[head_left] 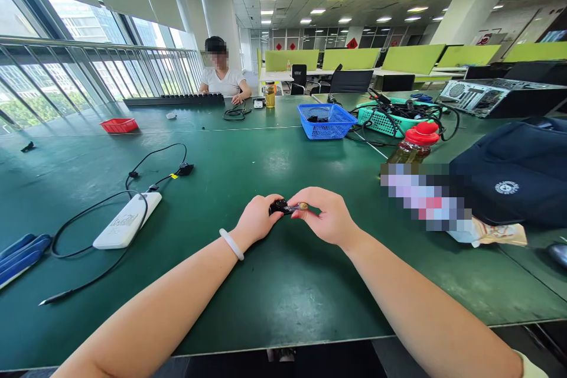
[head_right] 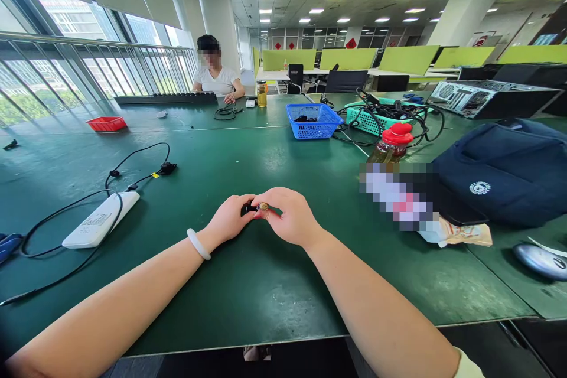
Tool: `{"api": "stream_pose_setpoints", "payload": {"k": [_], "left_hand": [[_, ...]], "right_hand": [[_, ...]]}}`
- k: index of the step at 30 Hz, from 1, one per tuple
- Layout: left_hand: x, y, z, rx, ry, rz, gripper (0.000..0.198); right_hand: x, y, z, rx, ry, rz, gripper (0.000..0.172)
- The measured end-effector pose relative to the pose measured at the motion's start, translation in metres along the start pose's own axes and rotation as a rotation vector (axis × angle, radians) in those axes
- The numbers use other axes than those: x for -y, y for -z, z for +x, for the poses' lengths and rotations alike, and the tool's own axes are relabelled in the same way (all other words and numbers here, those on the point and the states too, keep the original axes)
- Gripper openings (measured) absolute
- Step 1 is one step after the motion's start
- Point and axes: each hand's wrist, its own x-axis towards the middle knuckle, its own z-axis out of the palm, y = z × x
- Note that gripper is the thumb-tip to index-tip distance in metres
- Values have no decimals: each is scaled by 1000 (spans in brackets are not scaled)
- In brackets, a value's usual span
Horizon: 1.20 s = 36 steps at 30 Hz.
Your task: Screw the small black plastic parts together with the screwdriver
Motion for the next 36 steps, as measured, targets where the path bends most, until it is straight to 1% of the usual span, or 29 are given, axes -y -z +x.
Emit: {"api": "stream_pose_setpoints", "payload": {"k": [4,7,11,15,21,26,30,32,36], "left_hand": [[3,-1,1,8,-10,-30,30],[4,-1,1,4,-14,-39,30],[3,-1,1,9,-1,-20,31],[3,-1,1,4,-2,-11,29],[5,-2,0,-5,-2,0,33],[4,-2,0,-8,1,-12,33],[3,-2,-1,-7,14,-3,42],[4,-3,-1,-3,14,2,45],[7,-4,0,1,5,11,44]], "right_hand": [[2,-3,-2,17,65,-22,13],[2,-4,-3,15,80,-33,13],[1,-3,-3,-11,43,-45,11],[1,-3,-3,-32,9,-42,15],[0,-2,-4,-51,-90,-64,17],[1,-2,-5,-47,-84,-58,16],[1,-1,-4,-79,-75,-43,17],[0,0,-4,-79,-95,-47,17],[-3,-1,-4,-90,-152,-60,14]]}}
